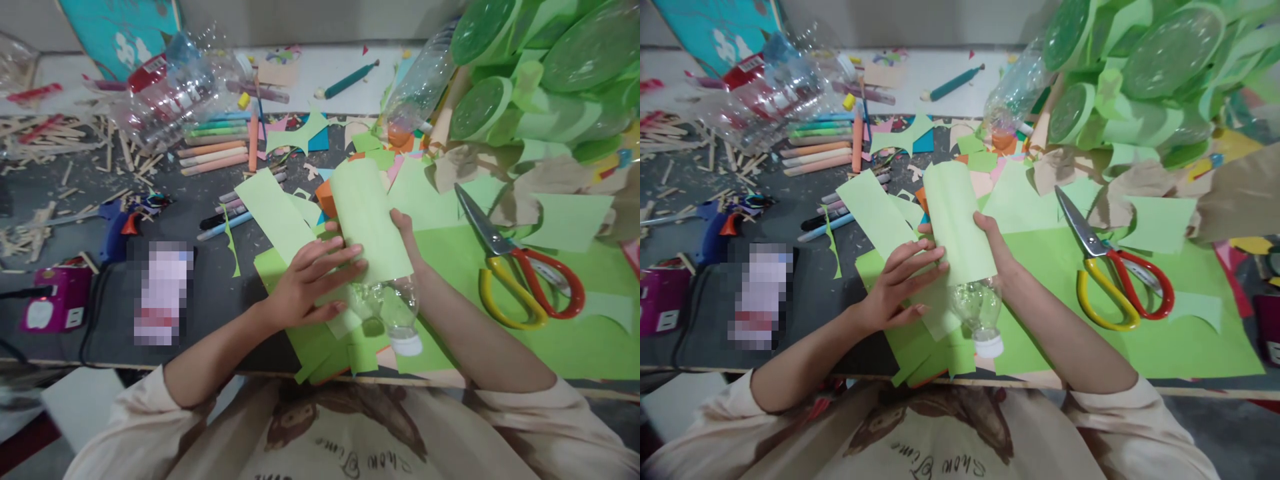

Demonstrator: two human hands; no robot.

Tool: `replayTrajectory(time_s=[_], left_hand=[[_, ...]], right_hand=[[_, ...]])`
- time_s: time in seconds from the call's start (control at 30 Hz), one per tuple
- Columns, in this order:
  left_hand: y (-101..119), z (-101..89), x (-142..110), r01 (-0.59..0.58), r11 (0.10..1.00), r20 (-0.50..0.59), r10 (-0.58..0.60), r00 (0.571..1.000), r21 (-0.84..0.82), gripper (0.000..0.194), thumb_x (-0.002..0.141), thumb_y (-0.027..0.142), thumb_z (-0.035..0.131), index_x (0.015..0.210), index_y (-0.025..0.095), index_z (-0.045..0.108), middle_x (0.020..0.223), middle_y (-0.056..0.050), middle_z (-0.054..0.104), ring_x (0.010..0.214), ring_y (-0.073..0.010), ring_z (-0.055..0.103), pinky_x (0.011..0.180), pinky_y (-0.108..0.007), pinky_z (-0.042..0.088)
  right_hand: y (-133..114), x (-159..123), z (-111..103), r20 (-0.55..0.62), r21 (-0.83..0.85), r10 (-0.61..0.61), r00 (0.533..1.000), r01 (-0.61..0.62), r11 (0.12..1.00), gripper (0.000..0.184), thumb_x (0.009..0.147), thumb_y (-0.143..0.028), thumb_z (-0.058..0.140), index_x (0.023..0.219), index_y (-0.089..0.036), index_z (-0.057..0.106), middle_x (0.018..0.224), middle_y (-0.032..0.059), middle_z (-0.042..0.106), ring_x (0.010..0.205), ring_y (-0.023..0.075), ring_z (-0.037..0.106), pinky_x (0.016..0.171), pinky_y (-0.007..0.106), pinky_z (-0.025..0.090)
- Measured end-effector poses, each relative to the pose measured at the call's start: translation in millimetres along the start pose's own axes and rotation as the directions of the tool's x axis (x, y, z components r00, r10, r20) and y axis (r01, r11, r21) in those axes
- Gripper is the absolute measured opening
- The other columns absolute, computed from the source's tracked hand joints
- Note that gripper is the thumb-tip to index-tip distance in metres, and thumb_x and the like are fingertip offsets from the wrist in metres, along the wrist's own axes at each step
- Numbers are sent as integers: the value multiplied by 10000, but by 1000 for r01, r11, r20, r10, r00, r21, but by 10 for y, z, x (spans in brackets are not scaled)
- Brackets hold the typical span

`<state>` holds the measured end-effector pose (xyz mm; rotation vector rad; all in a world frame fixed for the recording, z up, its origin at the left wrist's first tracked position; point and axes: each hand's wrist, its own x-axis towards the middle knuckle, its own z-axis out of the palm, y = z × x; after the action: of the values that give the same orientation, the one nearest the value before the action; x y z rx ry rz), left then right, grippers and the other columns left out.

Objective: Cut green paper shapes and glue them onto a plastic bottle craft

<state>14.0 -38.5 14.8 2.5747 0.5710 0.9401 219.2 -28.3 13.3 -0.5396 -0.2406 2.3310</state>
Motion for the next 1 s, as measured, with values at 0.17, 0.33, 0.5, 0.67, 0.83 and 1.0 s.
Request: replayTrajectory(time_s=[0.17,0.33,0.5,0.67,0.83,1.0], left_hand=[[12,14,9,-53,991,26,50,998,122,657,1023,521,186,1589,212,58,1390,-95,597,1404,-205,439,1188,-370,299],[-97,23,-19,53,986,56,-63,996,159,707,1002,580,145,1588,213,-6,1523,-126,462,1480,-239,330,1221,-404,202],[-308,-98,-79,225,953,45,-239,970,204,741,978,624,173,1587,251,-25,1646,-127,217,1530,-299,183,1232,-449,124],[-209,-64,-37,214,937,73,-242,967,277,791,962,653,133,1583,204,-61,1613,-158,295,1521,-315,207,1233,-481,45],[126,98,38,27,970,143,-64,988,242,771,989,604,105,1567,149,-122,1542,-128,439,1483,-226,325,1250,-418,20],[259,137,58,-94,980,169,64,984,174,748,1002,565,73,1556,100,-121,1527,-92,467,1489,-183,311,1250,-352,-23]], right_hand=[[2,-13,30,-173,101,131,976,-114,988,537,759,-538,636,1112,-135,599,923,74,762,788,173,709,717,265,599],[4,-53,44,-250,91,209,945,-193,977,408,890,-477,505,1070,-125,607,695,62,744,631,181,709,551,249,568],[5,-73,80,-163,-32,299,940,-308,951,470,892,-535,508,1042,-114,652,774,103,765,656,191,719,624,289,601],[5,-53,53,-190,-41,251,949,-264,964,488,906,-548,505,1084,-123,666,755,90,758,638,196,714,620,300,605],[2,-34,18,-214,17,157,964,-157,987,565,911,-590,460,1176,-121,631,733,59,741,602,177,693,568,280,581],[2,-35,66,-205,1,158,966,-161,987,653,850,-657,498,1191,-113,613,744,56,748,616,161,686,594,259,568]])
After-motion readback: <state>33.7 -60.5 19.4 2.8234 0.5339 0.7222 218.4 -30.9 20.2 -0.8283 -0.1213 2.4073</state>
